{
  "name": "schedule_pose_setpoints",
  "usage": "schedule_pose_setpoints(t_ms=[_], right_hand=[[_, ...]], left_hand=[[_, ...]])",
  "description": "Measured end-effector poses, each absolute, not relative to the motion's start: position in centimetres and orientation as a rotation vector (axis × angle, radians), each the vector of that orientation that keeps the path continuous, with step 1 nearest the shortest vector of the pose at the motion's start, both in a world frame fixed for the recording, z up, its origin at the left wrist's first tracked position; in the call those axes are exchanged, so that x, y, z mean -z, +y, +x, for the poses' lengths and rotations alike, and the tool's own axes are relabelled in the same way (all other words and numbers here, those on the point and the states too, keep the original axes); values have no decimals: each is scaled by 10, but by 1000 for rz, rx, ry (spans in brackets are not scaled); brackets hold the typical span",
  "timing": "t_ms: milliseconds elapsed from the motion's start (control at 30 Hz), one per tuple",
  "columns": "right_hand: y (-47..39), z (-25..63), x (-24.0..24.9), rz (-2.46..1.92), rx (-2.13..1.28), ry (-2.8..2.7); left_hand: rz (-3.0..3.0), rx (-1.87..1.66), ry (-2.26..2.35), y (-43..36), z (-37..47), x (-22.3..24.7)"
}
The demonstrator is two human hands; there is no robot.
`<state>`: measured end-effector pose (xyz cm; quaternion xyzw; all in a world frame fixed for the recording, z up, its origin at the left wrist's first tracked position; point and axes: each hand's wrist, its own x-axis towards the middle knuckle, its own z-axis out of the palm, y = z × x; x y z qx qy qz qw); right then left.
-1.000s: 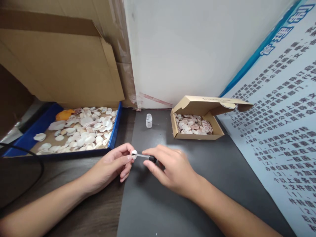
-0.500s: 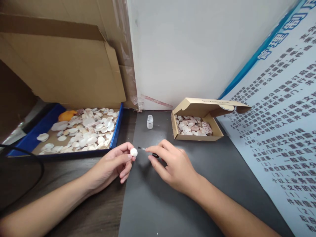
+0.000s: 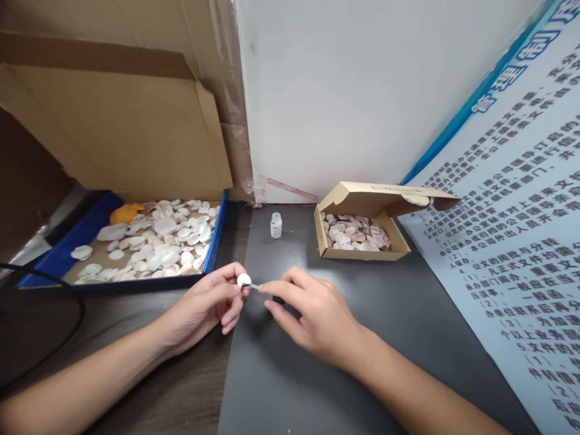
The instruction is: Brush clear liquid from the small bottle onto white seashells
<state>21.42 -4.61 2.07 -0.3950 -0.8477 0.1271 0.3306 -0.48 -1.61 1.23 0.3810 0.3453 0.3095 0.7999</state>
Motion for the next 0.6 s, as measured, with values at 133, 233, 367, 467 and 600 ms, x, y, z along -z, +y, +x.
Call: schedule_pose_setpoints(t_ms=[133,233,367,467,600], right_hand=[[-46,215,-21,-1090,-319,-2169],[-46,215,-21,-1027,-302,-2228],[-45,215,-20,-1099,-295,-2172],[-45,215,-19,-1030,-282,-2230],[-45,215,-20,-1095,-252,-2181]], left_hand=[[815,-669,740,-15,-5,-13],[802,-675,731,-15,-5,-12],[796,-680,735,-16,-5,-12],[791,-681,735,-16,-6,-12],[771,-691,740,-16,-6,-12]])
